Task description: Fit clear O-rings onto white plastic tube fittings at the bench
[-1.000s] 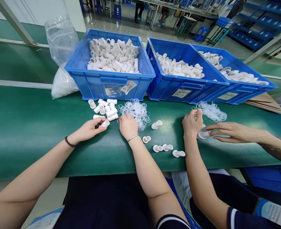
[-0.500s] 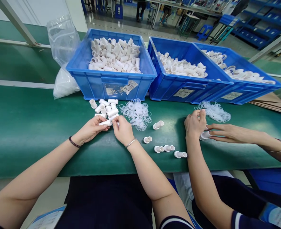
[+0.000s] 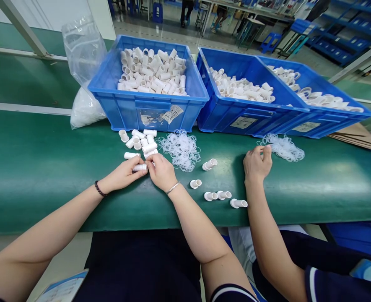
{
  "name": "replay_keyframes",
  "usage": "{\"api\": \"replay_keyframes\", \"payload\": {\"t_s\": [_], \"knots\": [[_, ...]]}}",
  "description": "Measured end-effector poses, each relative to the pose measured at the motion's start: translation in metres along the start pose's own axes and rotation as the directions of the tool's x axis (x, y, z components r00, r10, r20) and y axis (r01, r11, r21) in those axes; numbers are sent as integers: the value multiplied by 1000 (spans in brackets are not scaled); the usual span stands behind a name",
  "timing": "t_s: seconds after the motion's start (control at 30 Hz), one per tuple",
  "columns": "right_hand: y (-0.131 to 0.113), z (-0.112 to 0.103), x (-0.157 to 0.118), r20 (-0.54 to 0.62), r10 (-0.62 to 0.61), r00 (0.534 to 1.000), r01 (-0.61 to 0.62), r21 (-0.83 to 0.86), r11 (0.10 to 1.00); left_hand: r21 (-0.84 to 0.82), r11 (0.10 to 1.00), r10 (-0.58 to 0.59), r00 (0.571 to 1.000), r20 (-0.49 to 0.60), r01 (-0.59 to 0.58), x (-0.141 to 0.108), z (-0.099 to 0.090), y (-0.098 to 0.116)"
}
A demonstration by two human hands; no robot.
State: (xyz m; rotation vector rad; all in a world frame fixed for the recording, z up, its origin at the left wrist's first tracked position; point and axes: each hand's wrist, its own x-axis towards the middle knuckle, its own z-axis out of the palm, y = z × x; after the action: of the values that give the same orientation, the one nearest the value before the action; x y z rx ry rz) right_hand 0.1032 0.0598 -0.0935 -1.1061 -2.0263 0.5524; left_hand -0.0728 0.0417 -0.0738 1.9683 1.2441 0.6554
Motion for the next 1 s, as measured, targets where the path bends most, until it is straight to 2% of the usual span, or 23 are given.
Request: {"api": "replay_keyframes", "payload": {"t_s": [0.03,0.1,0.17,0.2,0.23,0.3,0.37,0.5,0.7,0.87,1.0], "knots": [[1,0,1,28,50,998,-52,64,997,5,999,37,999,30,-37,0,-1,-1],[4,1,3,135,220,966,-248,253,935,-39,994,103,994,46,-101,0,-2,-3],[5,2,6,282,364,888,-458,456,763,-139,982,122,992,-29,-125,0,1,-5],[5,3,7,342,398,851,-525,540,658,-206,971,107,991,-81,-122,1,3,-5],[5,4,8,381,411,828,-559,609,562,-283,953,79,989,-123,-112,1,5,-5],[3,5,9,407,407,818,-564,709,424,-448,892,-1,988,-151,-68,2,11,-4],[0,7,9,395,394,830,-536,760,368,-598,801,-93,987,-133,-5,4,16,-2],[-3,10,7,318,361,877,-458,782,422,-775,629,-215,972,-91,66,5,22,2],[-2,10,7,277,305,911,-404,741,536,-921,380,-276,961,-27,83,4,22,10],[-3,9,7,283,312,907,-412,749,519,-942,326,-289,957,-21,77,4,20,12],[-5,10,6,270,317,909,-409,725,554,-948,301,-307,952,10,107,3,22,12]]}}
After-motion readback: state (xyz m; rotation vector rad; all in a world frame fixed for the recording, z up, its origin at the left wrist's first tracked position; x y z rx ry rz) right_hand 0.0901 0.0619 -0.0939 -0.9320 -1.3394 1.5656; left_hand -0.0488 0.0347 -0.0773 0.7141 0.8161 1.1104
